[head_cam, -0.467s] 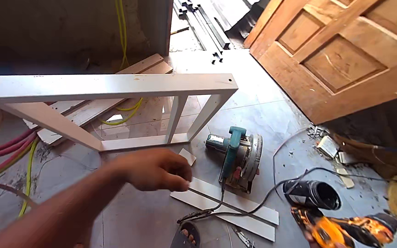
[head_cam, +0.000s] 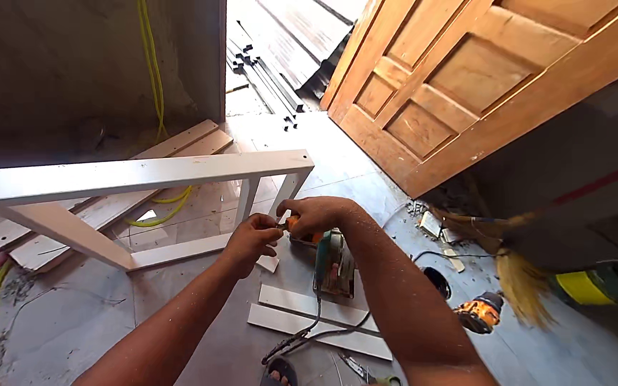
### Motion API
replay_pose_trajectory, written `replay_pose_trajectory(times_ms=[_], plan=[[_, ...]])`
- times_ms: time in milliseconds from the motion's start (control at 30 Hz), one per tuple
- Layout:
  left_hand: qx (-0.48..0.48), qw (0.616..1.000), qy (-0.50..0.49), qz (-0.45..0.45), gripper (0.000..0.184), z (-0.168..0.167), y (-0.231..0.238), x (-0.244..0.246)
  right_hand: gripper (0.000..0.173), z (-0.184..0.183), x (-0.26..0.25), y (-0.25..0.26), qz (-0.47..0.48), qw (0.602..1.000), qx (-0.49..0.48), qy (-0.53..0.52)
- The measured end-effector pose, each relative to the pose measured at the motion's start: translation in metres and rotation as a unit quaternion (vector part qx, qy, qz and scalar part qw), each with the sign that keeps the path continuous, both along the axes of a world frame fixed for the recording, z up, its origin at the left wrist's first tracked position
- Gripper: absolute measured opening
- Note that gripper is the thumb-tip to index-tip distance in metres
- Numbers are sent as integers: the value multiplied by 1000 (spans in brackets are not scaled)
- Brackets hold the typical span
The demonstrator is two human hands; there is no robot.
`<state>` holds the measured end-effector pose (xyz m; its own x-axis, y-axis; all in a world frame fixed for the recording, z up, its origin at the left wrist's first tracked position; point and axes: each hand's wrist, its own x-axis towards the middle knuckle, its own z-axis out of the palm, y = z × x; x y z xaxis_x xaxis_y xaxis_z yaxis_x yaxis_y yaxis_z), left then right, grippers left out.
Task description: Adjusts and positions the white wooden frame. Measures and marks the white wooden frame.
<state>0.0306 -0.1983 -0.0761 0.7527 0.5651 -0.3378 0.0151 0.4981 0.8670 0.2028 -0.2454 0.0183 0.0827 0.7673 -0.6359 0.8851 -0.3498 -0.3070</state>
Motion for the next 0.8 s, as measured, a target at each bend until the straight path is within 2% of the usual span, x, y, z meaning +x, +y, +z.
replay_pose_trajectory(times_ms=[100,200,300,367,467,600,800], plan=[[-36,998,0,53,12,-7,7,3,21,-33,42,-9,-64,997,48,3],[-71,994,18,84,6,-24,14,1,21,-72,88,-31,-114,991,59,45],[-121,980,-2,158,4,-34,15,13,27,-83,121,-47,-159,982,95,25],[-150,970,-24,190,6,-36,12,27,25,-90,138,-50,-166,974,157,5],[-192,950,-57,241,5,-39,7,46,22,-94,143,-45,-154,957,242,-37],[-219,930,-100,278,17,-44,4,57,19,-97,144,-39,-138,940,304,-68],[-212,930,-97,286,11,-49,4,65,21,-91,141,-42,-128,934,323,-78]])
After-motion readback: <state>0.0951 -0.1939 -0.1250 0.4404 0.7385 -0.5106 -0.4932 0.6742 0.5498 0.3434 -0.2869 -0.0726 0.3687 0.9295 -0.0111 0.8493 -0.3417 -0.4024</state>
